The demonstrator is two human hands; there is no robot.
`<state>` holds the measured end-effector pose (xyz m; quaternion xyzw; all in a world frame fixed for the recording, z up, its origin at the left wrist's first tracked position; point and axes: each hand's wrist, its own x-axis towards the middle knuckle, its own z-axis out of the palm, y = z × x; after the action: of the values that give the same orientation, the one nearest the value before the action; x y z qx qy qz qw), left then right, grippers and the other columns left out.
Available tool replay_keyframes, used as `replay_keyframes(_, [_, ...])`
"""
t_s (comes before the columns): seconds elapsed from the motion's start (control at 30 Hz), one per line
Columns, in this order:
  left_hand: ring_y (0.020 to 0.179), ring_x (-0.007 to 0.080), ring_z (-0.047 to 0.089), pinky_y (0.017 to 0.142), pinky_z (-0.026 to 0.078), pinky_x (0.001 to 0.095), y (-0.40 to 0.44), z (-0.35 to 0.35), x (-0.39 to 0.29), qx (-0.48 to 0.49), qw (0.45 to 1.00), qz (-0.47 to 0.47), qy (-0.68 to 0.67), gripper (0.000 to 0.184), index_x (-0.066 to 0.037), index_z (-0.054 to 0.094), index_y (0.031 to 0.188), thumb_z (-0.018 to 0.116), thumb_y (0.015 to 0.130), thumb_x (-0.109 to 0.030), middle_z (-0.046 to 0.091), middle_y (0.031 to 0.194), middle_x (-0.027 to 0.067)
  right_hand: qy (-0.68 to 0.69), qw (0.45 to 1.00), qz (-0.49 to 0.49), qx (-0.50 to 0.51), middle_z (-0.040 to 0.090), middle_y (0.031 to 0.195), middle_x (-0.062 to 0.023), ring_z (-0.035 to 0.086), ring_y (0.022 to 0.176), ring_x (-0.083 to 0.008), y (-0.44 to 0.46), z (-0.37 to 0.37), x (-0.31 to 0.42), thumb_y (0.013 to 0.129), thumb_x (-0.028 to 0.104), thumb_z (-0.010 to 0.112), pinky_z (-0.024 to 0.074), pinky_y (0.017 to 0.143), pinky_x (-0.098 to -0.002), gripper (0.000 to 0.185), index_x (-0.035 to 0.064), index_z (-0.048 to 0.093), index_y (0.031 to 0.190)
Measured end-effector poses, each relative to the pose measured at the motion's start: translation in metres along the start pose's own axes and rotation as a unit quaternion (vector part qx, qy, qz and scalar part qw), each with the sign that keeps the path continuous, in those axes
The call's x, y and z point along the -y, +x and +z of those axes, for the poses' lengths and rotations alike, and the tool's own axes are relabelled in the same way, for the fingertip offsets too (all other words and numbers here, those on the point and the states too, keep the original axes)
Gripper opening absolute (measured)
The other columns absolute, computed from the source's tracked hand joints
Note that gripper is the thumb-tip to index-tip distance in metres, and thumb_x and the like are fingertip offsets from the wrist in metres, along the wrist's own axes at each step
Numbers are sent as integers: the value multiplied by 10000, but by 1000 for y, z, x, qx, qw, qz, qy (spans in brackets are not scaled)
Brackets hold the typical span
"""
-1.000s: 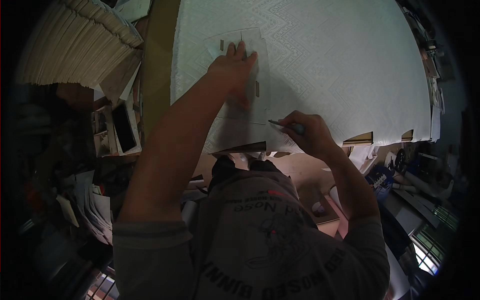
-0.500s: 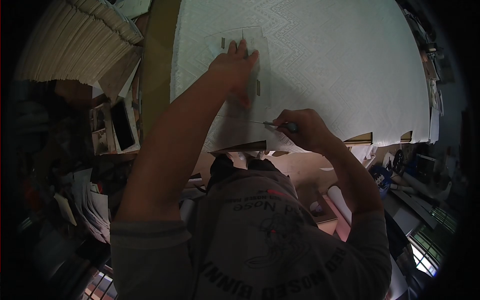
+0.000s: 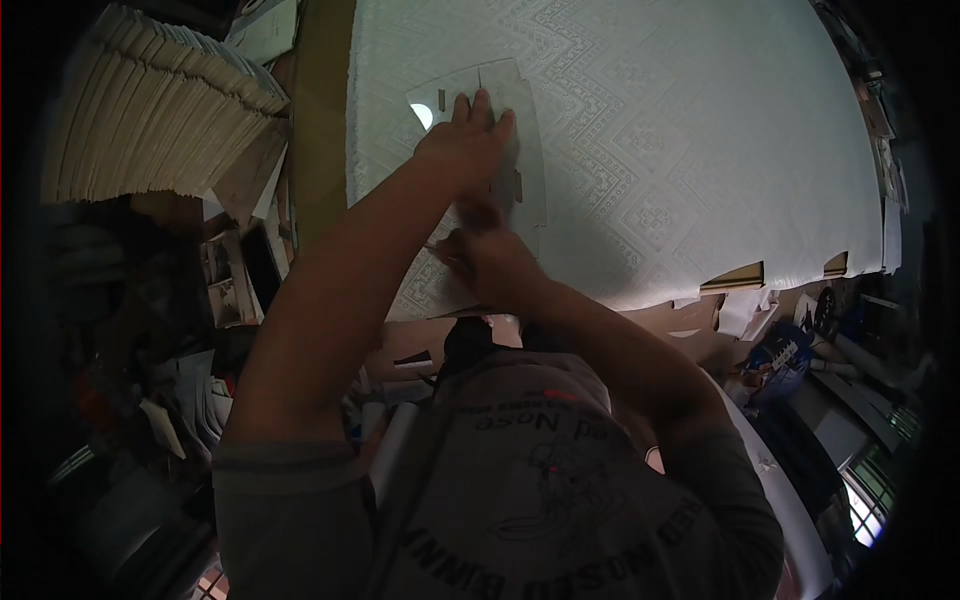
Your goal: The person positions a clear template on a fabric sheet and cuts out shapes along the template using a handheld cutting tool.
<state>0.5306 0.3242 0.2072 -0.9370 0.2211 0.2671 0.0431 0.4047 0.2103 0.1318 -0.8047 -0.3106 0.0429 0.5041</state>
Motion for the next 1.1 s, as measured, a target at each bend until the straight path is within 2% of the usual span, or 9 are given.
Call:
replay_keyframes(0.07, [1616,455,127,1223,398,534,0,-3,-1,4,1000,4,13,1501,-124,164,1687,1012,523,-549,63,1748,273,-91,995,-29,-36,740,912,-144,729,775,-347,23,73,2,971,178,643,563,659,-468,149,61,684,1054])
replay_keyframes(0.3, [1611,471,136,1239,375,507,-3,-2,-2,-6,1000,4,-13,1528,-105,187,1683,1023,486,-557,95,1737,295,-67,984,-66,151,729,1079,-105,736,895,-323,-48,-6,36,890,163,727,594,709,-465,273,96,707,1154])
replay_keyframes(0.37, [1611,472,135,1243,368,506,-3,0,2,-5,1000,6,-10,1535,-106,186,1683,1023,481,-563,94,1737,295,14,992,-89,87,724,1060,-98,734,823,-304,-73,-25,29,833,142,779,587,655,-439,361,140,721,1190])
replay_keyframes(0.5, [1606,476,147,1202,427,525,-3,-2,3,-8,1000,15,-6,1526,-105,183,1680,1008,492,-591,74,1737,297,-20,997,-29,68,725,1002,-87,727,806,-295,-101,-46,29,790,84,817,578,648,-403,434,181,731,1204])
replay_keyframes(0.6, [1591,515,159,1198,432,518,-3,-1,4,-10,999,32,-3,1545,-59,200,1668,1011,474,-609,104,1715,341,-9,997,54,-63,672,893,-91,689,785,-328,-112,-40,37,791,19,784,546,649,-423,372,157,746,1134])
replay_keyframes(0.67, [1583,530,166,1188,444,525,-1,1,6,-16,998,53,5,1550,-45,202,1664,1007,472,-624,108,1708,355,-42,981,97,-161,683,870,-74,683,816,-270,-109,-36,49,804,-38,784,537,647,-358,376,109,719,1143])
replay_keyframes(0.87, [1555,567,197,1087,520,611,8,12,14,-47,996,79,3,1579,-34,195,1665,968,475,-726,120,1692,379,-119,911,194,-345,668,908,-113,656,767,-210,-97,6,51,902,-80,710,520,621,-363,230,51,676,1088])
replay_keyframes(0.97, [1548,573,203,1056,541,618,9,9,13,-36,996,79,22,1595,-25,164,1673,944,492,-762,113,1689,387,9,865,303,-399,694,933,-125,667,730,-211,-84,15,58,959,-61,669,533,628,-342,205,46,659,1134])
replay_keyframes(1.1, [1523,600,238,1069,537,591,8,8,13,-32,996,76,33,1593,9,176,1660,934,497,-775,157,1659,421,-31,887,271,-372,724,1032,-151,708,716,-275,-81,9,46,990,-43,648,571,663,-340,218,34,629,1192])
